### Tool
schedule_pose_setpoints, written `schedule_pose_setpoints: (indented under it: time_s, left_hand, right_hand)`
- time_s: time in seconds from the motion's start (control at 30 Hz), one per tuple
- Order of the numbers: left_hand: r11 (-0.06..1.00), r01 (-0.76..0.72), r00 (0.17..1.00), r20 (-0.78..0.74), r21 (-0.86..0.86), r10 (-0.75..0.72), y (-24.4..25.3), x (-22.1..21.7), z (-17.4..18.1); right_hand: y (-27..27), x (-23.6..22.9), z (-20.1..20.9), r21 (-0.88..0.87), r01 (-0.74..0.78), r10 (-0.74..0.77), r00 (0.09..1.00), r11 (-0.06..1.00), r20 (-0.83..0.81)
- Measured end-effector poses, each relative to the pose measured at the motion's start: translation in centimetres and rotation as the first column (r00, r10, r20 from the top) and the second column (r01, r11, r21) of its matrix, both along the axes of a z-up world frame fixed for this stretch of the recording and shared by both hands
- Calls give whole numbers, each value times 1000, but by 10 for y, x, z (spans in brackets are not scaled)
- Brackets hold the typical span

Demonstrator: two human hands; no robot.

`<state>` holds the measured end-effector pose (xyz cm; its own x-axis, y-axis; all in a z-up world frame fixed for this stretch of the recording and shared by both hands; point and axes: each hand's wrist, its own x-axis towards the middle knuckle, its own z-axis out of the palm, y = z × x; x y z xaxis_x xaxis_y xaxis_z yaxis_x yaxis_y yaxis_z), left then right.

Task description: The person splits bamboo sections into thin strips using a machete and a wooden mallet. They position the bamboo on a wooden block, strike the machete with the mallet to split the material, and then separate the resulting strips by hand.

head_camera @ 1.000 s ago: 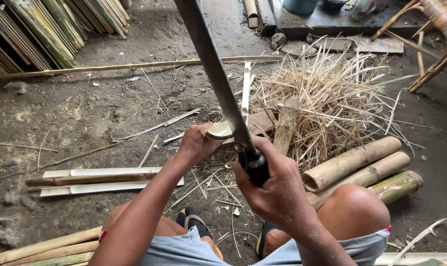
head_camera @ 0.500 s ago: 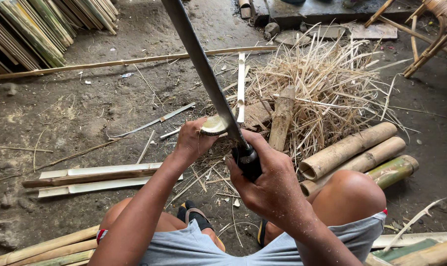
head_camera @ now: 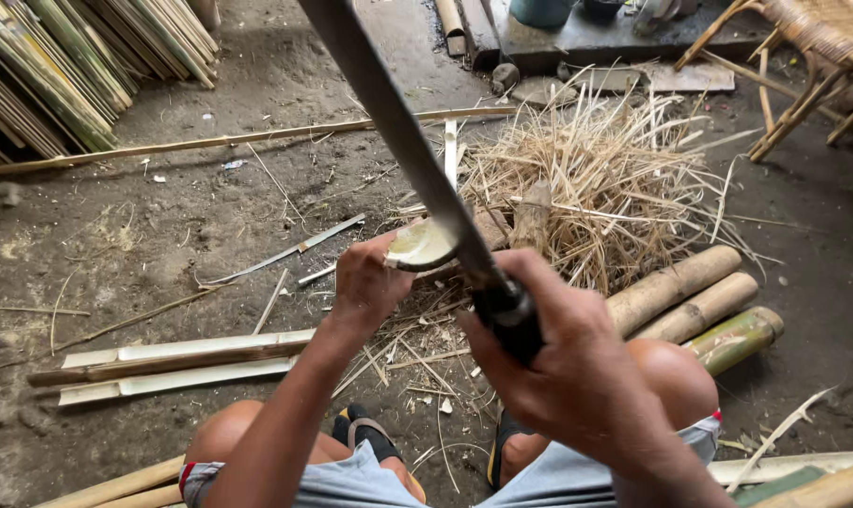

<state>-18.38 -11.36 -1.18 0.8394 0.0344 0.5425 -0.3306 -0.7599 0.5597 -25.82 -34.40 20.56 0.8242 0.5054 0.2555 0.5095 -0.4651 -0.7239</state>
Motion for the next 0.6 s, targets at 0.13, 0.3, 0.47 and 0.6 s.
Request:
schedule_pose_setpoints:
  time_s: [0.13,0.3,0.47,0.6]
  left_hand:
    - [984,-179,940,-300,-25,164,-15,5,6]
    - [995,-92,983,-160,-30,86,-21,22,41]
    - [987,-146,947,-278,73,160,-8,24,90]
    - [888,-245,699,-564,390,440,21,6,118]
  right_hand:
    - [17,36,5,-265,39,-82,984,964,-157]
    - [-10,55,49,-445,47,-164,960,894,-228]
    - [12,107,49,-475,-86,98,995,876,1]
    - [54,161,18,-470,-107,13,980,876,-199]
